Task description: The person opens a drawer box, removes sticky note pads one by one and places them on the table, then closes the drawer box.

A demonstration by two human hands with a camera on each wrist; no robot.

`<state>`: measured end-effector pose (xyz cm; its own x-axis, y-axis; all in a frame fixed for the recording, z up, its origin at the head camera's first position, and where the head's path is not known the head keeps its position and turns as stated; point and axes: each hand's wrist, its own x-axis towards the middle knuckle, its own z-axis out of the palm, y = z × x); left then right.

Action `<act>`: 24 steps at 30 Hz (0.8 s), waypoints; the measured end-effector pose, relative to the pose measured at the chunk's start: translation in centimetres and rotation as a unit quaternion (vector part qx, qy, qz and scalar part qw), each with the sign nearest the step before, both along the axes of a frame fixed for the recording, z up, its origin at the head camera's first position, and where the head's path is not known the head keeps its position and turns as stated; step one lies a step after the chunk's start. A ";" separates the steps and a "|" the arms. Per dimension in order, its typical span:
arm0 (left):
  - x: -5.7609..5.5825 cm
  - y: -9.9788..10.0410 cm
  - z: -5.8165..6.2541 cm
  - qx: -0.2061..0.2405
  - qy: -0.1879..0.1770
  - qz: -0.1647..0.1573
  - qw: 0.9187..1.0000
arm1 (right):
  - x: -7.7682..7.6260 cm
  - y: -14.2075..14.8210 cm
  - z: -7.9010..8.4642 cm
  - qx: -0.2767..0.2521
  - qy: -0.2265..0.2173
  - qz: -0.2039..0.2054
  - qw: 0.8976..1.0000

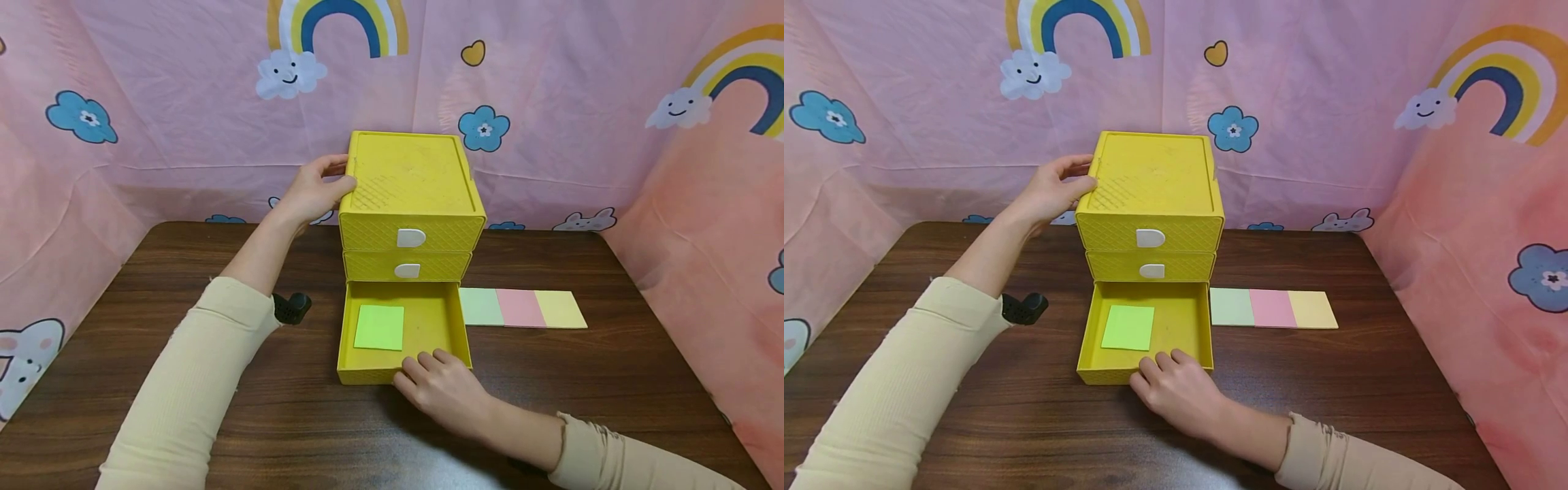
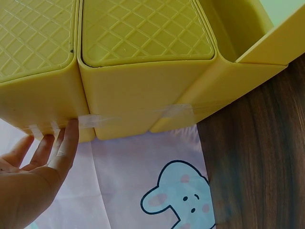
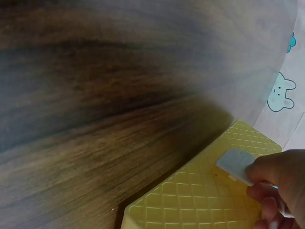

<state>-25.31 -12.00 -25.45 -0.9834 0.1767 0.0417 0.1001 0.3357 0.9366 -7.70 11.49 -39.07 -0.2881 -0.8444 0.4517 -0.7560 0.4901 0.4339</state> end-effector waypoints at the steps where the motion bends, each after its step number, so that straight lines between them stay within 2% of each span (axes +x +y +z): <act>1: 0.0 0.0 0.0 -0.001 0.000 0.001 1.000 | 0.1 0.0 0.0 0.002 0.001 0.001 1.000; 6: 0.0 0.0 0.0 -0.005 0.000 0.002 1.000 | 0.5 0.1 0.3 0.003 0.013 0.011 1.000; 12: -0.1 0.0 -0.1 -0.001 0.001 0.001 1.000 | 1.2 0.1 0.2 0.010 -0.019 0.003 1.000; 19: -0.1 0.0 -0.1 -0.001 0.005 0.003 1.000 | 1.5 0.0 0.3 0.012 0.008 0.015 1.000; 24: -0.2 0.0 -0.1 -0.001 0.004 0.004 1.000 | 1.7 0.1 0.3 0.013 0.011 0.021 1.000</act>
